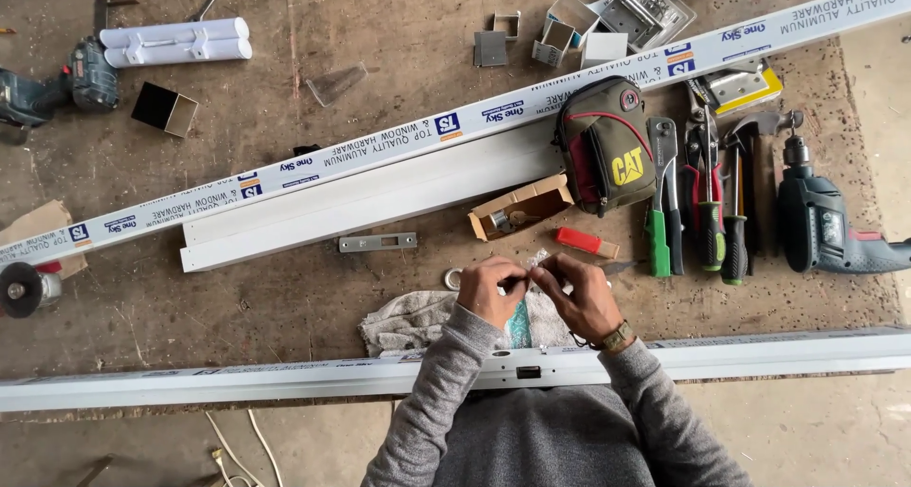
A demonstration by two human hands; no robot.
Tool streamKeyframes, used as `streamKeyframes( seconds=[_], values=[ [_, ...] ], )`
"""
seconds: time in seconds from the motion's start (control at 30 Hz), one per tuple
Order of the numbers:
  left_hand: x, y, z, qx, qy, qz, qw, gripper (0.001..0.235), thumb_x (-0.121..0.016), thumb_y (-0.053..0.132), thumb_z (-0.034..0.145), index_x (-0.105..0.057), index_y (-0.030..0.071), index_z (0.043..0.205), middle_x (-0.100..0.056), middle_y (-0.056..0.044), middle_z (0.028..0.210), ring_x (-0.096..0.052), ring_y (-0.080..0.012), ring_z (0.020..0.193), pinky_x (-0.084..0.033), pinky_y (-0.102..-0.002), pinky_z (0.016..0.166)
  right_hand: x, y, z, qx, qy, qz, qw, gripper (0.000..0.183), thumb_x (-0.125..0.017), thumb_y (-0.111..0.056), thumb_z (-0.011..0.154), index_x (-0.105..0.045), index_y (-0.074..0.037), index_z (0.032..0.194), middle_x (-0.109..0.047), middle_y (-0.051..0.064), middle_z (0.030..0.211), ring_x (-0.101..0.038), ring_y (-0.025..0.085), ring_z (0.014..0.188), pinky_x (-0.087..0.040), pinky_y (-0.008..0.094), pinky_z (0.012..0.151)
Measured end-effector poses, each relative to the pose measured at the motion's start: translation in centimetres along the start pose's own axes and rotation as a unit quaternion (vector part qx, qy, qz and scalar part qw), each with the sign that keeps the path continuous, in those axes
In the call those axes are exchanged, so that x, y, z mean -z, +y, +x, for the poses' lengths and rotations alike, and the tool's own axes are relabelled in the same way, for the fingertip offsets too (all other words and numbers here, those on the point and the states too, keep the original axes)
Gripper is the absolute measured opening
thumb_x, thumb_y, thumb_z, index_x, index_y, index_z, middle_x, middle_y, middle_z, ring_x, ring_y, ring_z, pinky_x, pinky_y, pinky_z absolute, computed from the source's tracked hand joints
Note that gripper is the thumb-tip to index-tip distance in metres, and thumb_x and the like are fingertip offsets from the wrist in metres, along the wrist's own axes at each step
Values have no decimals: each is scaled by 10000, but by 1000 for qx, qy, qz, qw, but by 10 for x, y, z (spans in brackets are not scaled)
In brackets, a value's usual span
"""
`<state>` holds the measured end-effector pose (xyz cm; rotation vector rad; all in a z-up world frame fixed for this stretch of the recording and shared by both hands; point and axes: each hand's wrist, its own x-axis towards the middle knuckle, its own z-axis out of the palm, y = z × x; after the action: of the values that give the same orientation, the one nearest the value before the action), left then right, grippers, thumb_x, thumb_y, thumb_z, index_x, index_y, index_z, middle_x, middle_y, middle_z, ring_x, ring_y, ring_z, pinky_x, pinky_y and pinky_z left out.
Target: The person is filing the edges of a hole in an aluminum profile and then handling small hardware components for assembly.
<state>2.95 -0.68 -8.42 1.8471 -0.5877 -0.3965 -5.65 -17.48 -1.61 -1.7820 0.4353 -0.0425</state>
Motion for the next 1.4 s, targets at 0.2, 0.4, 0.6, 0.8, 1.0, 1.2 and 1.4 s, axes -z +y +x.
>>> streamKeyframes(
  seconds=[0.2, 0.4, 0.6, 0.8, 1.0, 1.2, 1.4],
  values=[
    [27, 44, 10, 64, -60, -254, 963, 155, -790, 40, 848, -792, -6, 995, -755, -146, 881, -697, -134, 803, -644, -283, 686, -9, -6, -2, -97, 9, 334, 938, 482, -471, -227, 1040, -511, 51, 1431, -586, 211, 1187, -580, 291, 1062, -512, 424, 911],
    [38, -14, 4, 53, -52, -216, 974, 107, -723, -8, 909, -786, -39, 990, -744, -187, 907, -677, -142, 731, -617, -305, 648, -5, -22, -17, -116, 27, 414, 902, 418, -570, -103, 998, -588, 154, 1327, -659, 188, 923, -654, 205, 797, -578, 335, 762],
    [41, -12, 4, -2, -54, -161, 985, 160, -765, 79, 913, -804, 26, 1059, -722, -233, 1076, -701, -257, 973, -566, -389, 875, 26, -41, -19, -61, -34, 260, 963, 528, -711, -14, 873, -596, 77, 1380, -733, 257, 891, -739, 294, 853, -594, 457, 872],
    [40, 23, 5, -30, -57, -250, 966, 216, -852, 138, 870, -812, 40, 1059, -761, -218, 1109, -721, -252, 1006, -590, -371, 869, 24, -45, -20, -58, -24, 300, 952, 433, -657, -104, 944, -637, 80, 1336, -731, 221, 837, -709, 231, 806, -609, 430, 846],
    [44, 33, 4, -25, -60, -254, 965, 211, -854, 165, 866, -823, 59, 1046, -794, -163, 1059, -737, -235, 1012, -595, -346, 859, 22, -54, -23, -69, -26, 228, 971, 439, -705, -63, 901, -655, 85, 1311, -759, 247, 803, -736, 264, 759, -612, 425, 813],
    [45, 41, 4, 1, -84, -222, 971, 223, -885, 162, 834, -830, 86, 1037, -804, -155, 1011, -735, -205, 964, -598, -341, 824, 19, -47, -18, -77, -31, 210, 974, 446, -774, -70, 850, -680, 75, 1261, -764, 239, 773, -751, 250, 721, -612, 411, 790],
    [37, 23, 1, 15, -77, -216, 973, 223, -907, 134, 809, -829, 66, 1006, -805, -157, 953, -722, -179, 929, -604, -325, 794, 14, -48, -17, -86, -2, 261, 961, 240, -788, 3, 830, -711, 122, 1024, -715, 224, 711, -701, 250, 631, -613, 404, 692]
  ],
)
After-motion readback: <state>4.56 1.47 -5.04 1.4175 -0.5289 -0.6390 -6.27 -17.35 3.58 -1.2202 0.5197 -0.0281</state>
